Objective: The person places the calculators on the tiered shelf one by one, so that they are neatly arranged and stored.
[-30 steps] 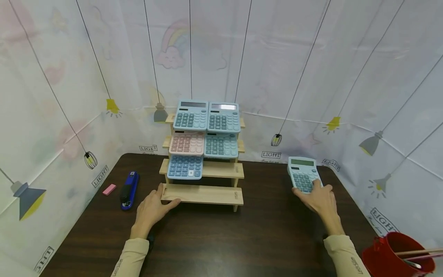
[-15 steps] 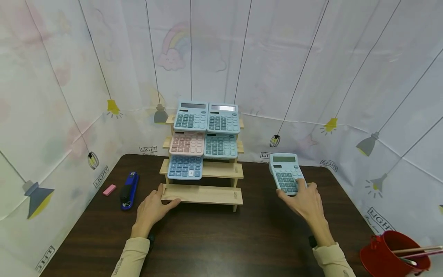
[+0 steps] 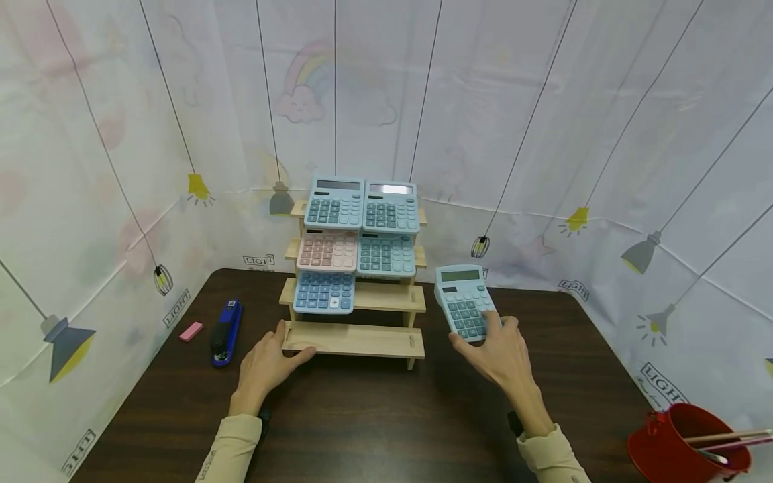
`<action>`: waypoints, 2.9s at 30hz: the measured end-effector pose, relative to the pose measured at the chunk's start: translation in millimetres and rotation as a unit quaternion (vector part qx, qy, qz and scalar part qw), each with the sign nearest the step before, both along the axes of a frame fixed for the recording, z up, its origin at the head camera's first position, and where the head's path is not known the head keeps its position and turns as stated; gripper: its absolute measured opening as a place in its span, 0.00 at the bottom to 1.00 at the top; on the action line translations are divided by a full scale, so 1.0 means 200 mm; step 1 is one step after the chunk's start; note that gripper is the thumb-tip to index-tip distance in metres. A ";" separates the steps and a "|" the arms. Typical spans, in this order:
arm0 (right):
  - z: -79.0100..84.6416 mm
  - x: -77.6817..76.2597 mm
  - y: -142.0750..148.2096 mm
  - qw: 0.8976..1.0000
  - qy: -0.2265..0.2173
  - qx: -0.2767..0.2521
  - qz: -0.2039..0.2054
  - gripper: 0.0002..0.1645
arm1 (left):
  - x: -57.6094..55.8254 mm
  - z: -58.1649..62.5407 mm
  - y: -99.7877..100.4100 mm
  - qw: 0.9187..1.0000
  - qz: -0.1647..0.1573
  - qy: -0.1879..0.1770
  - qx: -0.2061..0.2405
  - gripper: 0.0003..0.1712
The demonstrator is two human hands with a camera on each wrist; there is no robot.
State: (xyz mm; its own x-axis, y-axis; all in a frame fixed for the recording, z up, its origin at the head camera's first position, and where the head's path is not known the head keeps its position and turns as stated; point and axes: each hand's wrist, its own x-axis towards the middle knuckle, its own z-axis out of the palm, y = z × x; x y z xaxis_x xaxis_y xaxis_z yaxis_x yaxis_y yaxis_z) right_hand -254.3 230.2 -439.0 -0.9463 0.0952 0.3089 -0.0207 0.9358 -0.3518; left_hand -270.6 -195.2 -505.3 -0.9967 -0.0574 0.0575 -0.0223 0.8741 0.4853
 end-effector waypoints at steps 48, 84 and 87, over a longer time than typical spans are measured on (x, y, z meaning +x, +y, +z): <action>-0.07 0.01 -0.34 0.991 0.089 0.054 0.081 0.54 | 0.00 0.00 0.00 1.000 0.003 -0.006 -0.001 0.68; -0.07 -0.10 -0.62 0.989 0.097 0.062 0.092 0.52 | 0.00 -0.01 -0.02 1.000 -0.003 -0.002 -0.010 0.68; -0.07 -0.11 -0.63 0.986 0.118 0.077 0.090 0.51 | 0.00 -0.01 -0.01 1.000 -0.004 -0.002 -0.010 0.69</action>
